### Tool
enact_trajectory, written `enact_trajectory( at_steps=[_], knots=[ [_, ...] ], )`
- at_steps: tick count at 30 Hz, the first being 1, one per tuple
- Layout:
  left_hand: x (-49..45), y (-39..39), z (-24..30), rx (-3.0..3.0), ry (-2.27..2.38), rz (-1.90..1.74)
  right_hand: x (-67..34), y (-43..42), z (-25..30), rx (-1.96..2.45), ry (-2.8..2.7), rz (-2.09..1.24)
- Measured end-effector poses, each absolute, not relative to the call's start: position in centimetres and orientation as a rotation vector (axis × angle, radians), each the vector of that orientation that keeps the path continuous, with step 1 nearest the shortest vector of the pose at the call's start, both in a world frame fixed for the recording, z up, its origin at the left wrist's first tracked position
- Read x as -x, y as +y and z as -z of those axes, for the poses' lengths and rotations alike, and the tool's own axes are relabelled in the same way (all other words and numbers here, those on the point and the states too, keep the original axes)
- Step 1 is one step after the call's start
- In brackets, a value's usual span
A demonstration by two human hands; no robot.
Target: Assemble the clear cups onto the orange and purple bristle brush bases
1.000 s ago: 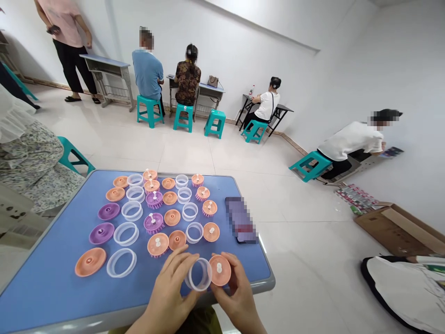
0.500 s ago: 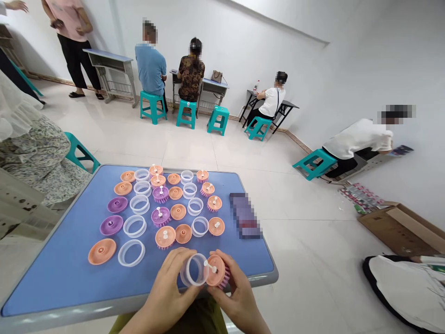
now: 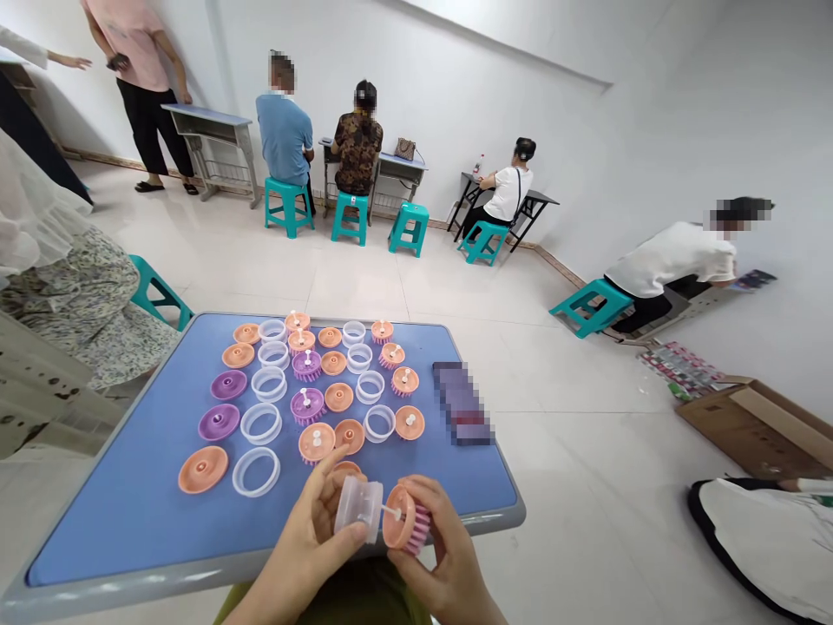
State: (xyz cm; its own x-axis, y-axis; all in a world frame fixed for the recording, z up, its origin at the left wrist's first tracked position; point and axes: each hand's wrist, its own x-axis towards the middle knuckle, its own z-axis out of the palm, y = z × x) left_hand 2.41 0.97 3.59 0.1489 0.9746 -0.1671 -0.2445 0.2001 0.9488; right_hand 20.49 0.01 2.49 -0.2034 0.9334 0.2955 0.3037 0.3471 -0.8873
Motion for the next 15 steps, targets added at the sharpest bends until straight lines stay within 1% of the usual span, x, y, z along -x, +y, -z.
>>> enact_trajectory(
  at_steps=[7, 11, 15],
  knots=[
    [-2.4, 0.8, -3.0, -1.196, 0.996, -0.947, -20.5, -0.1, -3.5, 1.029, -1.862, -0.837],
    [-2.2, 0.7, -3.5, -1.444, 1.111, -0.888, -20.8, 0.1, -4.0, 1.077, -1.896, -0.992],
    [-2.1, 0.5, -3.5, -1.752, 1.09, -0.854, -20.6, 0.4, -4.0, 1.232, -1.775, -1.274]
  ],
)
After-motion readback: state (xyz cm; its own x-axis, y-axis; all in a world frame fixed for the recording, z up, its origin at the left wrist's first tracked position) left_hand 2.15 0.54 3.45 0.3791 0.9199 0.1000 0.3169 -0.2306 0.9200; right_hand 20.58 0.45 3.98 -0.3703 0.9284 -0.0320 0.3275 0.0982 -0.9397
